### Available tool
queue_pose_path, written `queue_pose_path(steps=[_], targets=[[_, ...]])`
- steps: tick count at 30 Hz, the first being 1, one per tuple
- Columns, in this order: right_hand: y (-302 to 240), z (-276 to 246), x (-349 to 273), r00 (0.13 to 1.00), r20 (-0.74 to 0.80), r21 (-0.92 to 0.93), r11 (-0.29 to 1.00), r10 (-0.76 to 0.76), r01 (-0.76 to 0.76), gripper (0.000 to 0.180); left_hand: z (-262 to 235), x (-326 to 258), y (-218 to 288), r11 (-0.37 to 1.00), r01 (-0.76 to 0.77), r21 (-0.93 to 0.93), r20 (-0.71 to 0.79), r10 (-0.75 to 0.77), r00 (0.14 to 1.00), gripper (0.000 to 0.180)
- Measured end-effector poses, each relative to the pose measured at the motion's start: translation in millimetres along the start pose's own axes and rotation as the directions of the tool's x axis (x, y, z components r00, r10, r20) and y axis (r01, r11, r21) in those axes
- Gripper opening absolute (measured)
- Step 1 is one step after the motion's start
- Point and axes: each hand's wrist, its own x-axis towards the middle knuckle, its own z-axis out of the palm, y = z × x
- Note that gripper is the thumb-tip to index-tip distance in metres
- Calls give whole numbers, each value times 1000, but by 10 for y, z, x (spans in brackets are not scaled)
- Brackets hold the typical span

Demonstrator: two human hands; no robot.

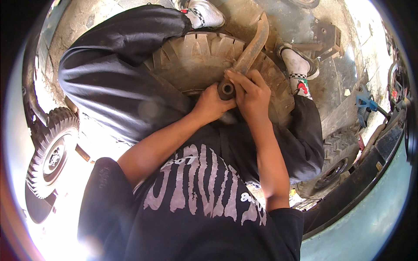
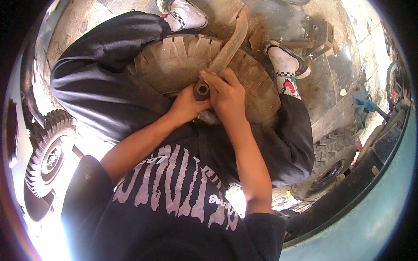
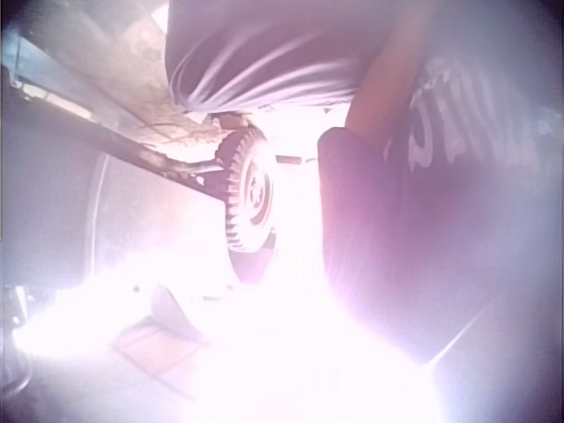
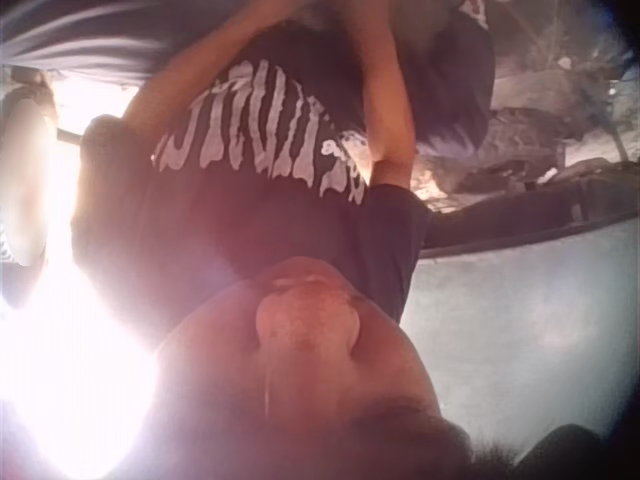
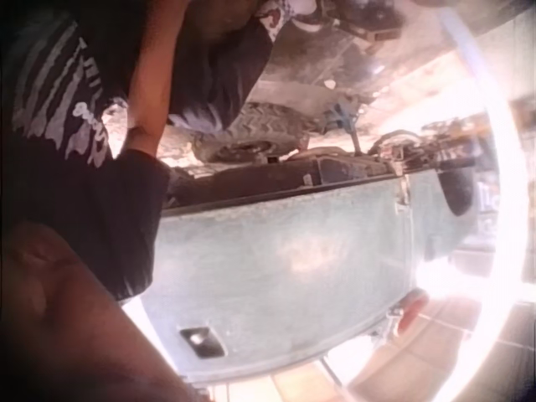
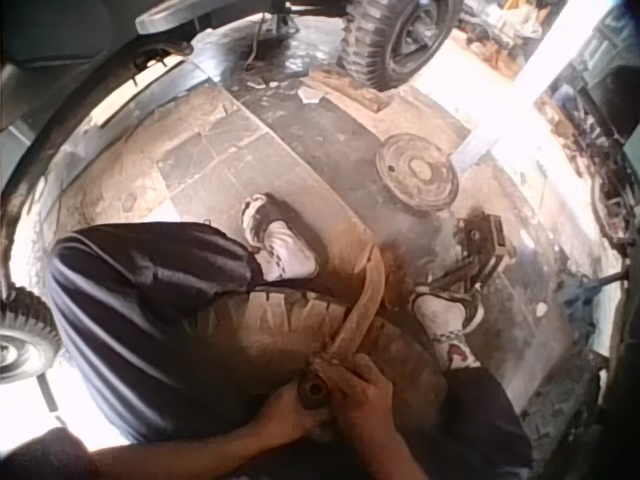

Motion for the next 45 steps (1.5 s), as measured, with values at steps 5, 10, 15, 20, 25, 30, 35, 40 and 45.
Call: queue_pose_path(steps=[5,10,15,20,25,30,35,40,45], targets=[[-44,-39,-53,1000,23,5,1000,18,-18,26,-47,-24,-28,992,-88,-95,44,92,995,54],[10,-96,-260,998,-15,-18,998,63,-64,25,-10,0,-82,997,-52,-57,60,56,997,58],[-23,84,-9,999,-41,-7,1000,25,-25,29,-60,2,42,999,33,17,62,-34,998,60],[-56,-23,-335,992,-108,-27,998,57,-61,24,4,0,-93,998,-62,-2,2,62,998,54],[-25,35,-299,987,-140,2,997,81,-81,24,29,31,-133,994,18,112,-1,-18,1000,52],[-62,97,-393,972,-191,-3,990,139,-142,26,36,46,-105,1000,-29,-3,-17,29,999,54],[-112,63,-469,965,-208,37,988,157,-153,24,-36,37,-21,999,-38,5,53,38,998,52],[-116,84,-351,953,-240,41,983,184,-180,23,-52,15,25,994,-73,86,33,70,997,52],[-119,29,-444,964,-201,29,985,174,-172,22,-34,19,-67,991,-119,58,79,114,990,49]])
